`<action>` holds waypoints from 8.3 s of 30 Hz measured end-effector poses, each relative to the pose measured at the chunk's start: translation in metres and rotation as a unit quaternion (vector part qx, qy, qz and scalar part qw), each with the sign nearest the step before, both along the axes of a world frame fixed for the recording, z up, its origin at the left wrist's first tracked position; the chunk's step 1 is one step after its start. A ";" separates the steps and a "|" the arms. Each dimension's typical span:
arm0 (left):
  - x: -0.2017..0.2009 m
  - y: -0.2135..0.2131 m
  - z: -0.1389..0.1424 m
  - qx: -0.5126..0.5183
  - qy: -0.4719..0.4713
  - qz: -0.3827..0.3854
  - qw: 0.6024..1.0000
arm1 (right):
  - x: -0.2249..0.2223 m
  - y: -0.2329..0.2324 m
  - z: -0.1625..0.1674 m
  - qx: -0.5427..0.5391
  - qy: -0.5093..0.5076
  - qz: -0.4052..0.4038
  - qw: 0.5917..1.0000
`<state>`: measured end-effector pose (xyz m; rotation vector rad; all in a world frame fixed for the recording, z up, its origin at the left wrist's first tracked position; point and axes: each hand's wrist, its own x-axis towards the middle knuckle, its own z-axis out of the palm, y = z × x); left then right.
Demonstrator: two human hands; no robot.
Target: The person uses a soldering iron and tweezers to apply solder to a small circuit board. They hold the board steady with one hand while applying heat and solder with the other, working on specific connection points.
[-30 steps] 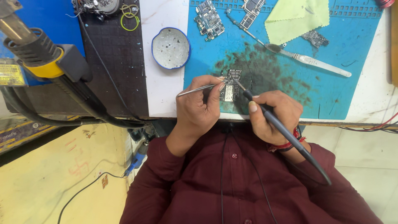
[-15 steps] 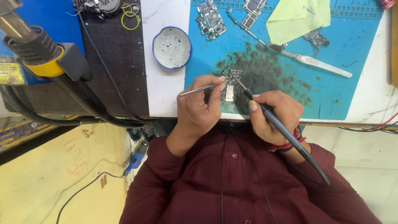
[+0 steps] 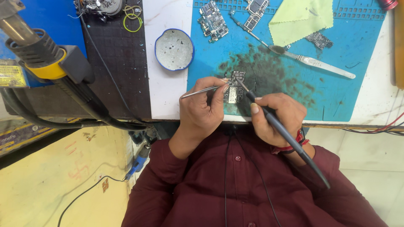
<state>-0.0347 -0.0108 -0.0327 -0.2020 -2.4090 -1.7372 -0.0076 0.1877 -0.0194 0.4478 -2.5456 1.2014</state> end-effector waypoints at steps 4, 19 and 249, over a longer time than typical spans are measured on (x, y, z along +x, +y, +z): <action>0.000 0.000 0.000 0.006 -0.009 0.000 1.000 | 0.001 -0.001 0.000 -0.006 -0.001 -0.011 1.000; 0.001 -0.001 0.001 0.002 -0.014 -0.001 1.000 | 0.002 -0.001 0.001 0.000 -0.006 -0.009 1.000; 0.000 0.001 0.000 0.005 -0.015 0.002 1.000 | -0.017 0.000 0.001 0.061 0.059 0.045 0.995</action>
